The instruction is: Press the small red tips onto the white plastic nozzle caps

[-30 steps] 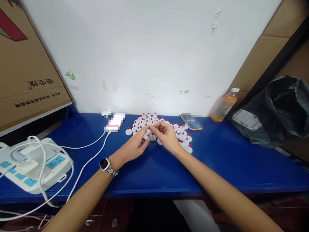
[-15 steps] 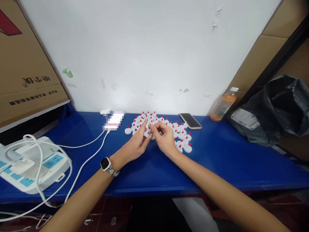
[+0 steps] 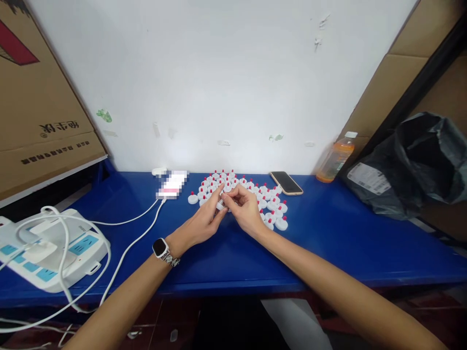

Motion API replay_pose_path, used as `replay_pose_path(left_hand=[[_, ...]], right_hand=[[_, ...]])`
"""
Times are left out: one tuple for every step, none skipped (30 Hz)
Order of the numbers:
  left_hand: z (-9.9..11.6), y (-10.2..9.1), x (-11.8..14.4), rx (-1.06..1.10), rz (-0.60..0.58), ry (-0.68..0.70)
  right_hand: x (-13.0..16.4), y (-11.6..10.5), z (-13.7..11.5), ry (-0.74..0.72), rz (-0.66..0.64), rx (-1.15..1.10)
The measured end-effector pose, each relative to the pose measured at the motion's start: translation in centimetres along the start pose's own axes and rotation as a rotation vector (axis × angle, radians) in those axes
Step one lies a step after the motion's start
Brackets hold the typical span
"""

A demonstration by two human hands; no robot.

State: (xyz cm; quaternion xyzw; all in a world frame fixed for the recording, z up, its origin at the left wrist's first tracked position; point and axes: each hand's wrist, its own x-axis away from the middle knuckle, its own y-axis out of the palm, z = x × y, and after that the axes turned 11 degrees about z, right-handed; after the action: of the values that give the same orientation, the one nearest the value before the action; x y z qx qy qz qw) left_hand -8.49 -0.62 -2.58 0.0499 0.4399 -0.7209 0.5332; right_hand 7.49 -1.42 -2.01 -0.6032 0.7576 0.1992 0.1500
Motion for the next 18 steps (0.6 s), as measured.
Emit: replay_pose_path(left_hand=[[0.1,0.0,0.0,0.004,-0.004,-0.003],[0.1,0.0,0.0,0.008,-0.009,-0.008],[0.1,0.0,0.0,0.011,-0.017,-0.015],[0.2,0.1,0.0,0.015,-0.024,-0.022],[0.2,0.2,-0.1,0.021,-0.026,-0.027],[0.3,0.2,-0.1,0.029,-0.022,-0.027],[0.3,0.3,-0.2,0.039,-0.012,-0.023],[0.4,0.4,-0.3,0.047,-0.001,-0.018],[0.4,0.4,-0.3,0.049,0.009,-0.016],[0.5,0.3,-0.4,0.042,0.018,-0.016],[0.5,0.2,-0.4,0.026,0.018,-0.019],[0.6,0.0,-0.4,0.001,0.014,-0.021],[0.6,-0.3,-0.4,-0.029,0.004,-0.022],[0.5,-0.6,-0.4,-0.059,-0.004,-0.021],[0.4,-1.0,-0.5,-0.082,0.000,-0.022],[0.3,-1.5,-0.6,-0.097,0.021,-0.029],[0.1,-1.9,-0.7,-0.101,0.068,-0.042],[0.0,-2.3,-0.9,-0.095,0.135,-0.063]], right_hand=[[0.0,0.0,0.1,0.000,-0.004,-0.006],[0.1,-0.1,0.1,-0.002,-0.009,-0.011],[0.1,-0.1,0.1,-0.003,-0.014,-0.012],[0.2,-0.1,0.0,-0.005,-0.018,-0.006],[0.2,-0.1,-0.1,-0.009,-0.016,0.003],[0.1,-0.1,-0.2,-0.014,-0.009,0.011],[0.0,-0.1,-0.3,-0.017,-0.001,0.013],[-0.1,-0.1,-0.5,-0.014,0.000,0.007],[-0.4,-0.1,-0.6,-0.001,-0.014,-0.005],[-0.7,-0.2,-0.7,0.021,-0.047,-0.021],[-1.0,-0.3,-0.7,0.049,-0.090,-0.034],[-1.3,-0.5,-0.7,0.077,-0.134,-0.038],[-1.6,-0.8,-0.7,0.096,-0.169,-0.031],[-1.9,-1.1,-0.7,0.102,-0.188,-0.015],[-2.0,-1.4,-0.6,0.092,-0.190,0.012],[-2.1,-1.8,-0.6,0.067,-0.186,0.052],[-2.2,-2.1,-0.6,0.031,-0.187,0.105],[-2.1,-2.3,-0.7,-0.012,-0.205,0.167]])
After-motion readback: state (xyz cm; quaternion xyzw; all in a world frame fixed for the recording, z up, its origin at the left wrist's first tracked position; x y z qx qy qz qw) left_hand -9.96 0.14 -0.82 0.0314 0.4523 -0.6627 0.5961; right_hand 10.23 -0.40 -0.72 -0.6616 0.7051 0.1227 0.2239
